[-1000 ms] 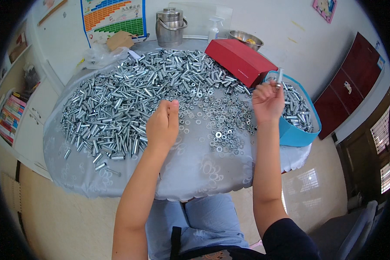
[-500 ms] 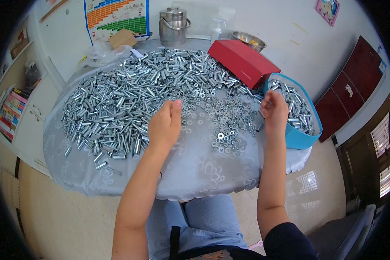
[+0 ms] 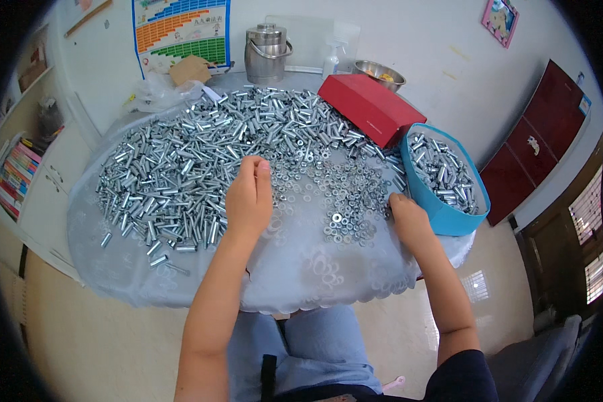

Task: The person sits at a table covered with a large pile of metal bolts and washers. They repeatedly pick up a bolt and a washer, thread the washer onto the bolt, and place the assembled unit into a blue container. The process is continuous and repetitive throughout the clip.

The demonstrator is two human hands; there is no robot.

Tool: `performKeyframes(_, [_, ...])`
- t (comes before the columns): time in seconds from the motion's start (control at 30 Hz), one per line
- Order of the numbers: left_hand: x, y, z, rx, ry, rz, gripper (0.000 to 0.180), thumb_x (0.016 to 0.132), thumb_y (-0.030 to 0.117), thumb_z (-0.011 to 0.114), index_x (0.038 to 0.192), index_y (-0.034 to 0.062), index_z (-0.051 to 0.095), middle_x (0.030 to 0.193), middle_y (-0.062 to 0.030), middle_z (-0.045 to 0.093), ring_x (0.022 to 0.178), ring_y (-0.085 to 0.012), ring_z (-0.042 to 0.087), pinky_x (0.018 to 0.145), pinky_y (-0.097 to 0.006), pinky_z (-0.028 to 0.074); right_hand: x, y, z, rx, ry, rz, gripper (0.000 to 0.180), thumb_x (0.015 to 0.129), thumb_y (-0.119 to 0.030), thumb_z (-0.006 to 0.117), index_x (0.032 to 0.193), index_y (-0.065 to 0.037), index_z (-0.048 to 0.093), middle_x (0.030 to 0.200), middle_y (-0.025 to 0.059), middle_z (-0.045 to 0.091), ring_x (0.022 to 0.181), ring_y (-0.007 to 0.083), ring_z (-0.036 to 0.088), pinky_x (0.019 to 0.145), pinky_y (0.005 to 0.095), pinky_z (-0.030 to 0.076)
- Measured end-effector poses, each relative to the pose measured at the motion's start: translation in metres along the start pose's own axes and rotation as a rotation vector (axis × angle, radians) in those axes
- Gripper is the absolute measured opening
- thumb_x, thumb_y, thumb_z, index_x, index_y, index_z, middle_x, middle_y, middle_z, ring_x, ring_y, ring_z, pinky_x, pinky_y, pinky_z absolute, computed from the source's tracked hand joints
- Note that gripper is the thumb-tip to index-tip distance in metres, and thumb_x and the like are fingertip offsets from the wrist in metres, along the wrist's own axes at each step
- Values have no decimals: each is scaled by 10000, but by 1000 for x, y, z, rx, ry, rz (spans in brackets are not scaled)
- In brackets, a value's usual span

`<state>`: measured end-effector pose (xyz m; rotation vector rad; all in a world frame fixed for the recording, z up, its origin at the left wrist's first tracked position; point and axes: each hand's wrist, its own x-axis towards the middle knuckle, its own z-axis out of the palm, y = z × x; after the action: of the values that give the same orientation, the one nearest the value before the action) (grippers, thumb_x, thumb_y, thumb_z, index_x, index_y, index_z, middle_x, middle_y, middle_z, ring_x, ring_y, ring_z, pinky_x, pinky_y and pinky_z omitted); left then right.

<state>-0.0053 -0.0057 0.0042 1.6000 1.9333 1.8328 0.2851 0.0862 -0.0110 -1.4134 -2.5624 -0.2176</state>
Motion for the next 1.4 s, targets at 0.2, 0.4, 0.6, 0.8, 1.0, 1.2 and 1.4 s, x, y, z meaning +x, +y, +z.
performKeyframes(0.2, [17,-15,-18,-560,113,-169,212,939,233,397,908,42,482,698,-10,486,526,-59,424,471,-201,346,-3,-2,13,-271,129,-62,92,676,-32,559,755,-58,517,737,89,587,742,252,609,556,328,507])
performKeyframes(0.4, [16,-2,-42,-351,15,-228,175,895,219,491,884,50,537,706,-15,540,546,-89,487,483,-231,379,1,-13,-20,-96,285,-122,108,658,-50,583,743,-51,517,731,88,582,696,257,584,547,342,485])
performKeyframes(0.6, [-27,30,-81,574,-336,-170,227,790,285,620,816,59,609,725,-74,595,653,-210,589,583,-326,446,35,-79,-42,498,372,-422,173,674,-65,609,838,-29,569,776,111,571,784,283,541,695,374,444])
performKeyframes(0.8, [-76,13,-70,869,-369,-168,259,760,330,640,786,73,622,787,-87,594,695,-265,605,590,-380,469,67,-129,-31,641,420,-796,171,690,-47,626,856,-37,584,819,92,583,794,270,543,705,352,443])
performKeyframes(1.0, [-84,7,-73,852,-287,-61,192,801,234,594,805,44,567,792,-106,565,641,-280,602,559,-372,483,62,-134,-13,729,306,-872,186,709,-58,637,890,-47,598,840,83,592,806,264,550,717,358,443])
performKeyframes(1.2, [-62,24,-79,653,-269,90,129,827,189,568,863,68,540,789,-76,549,614,-257,581,541,-358,467,53,-124,-21,856,169,-756,170,742,-61,641,907,-53,602,856,85,608,804,260,568,739,352,444])
performKeyframes(1.4, [-9,-6,-59,624,-265,571,166,743,160,647,856,72,563,758,-48,583,618,-240,582,532,-348,452,58,-121,-12,834,246,-567,171,756,-71,630,921,-43,597,859,97,606,794,284,555,724,362,440])
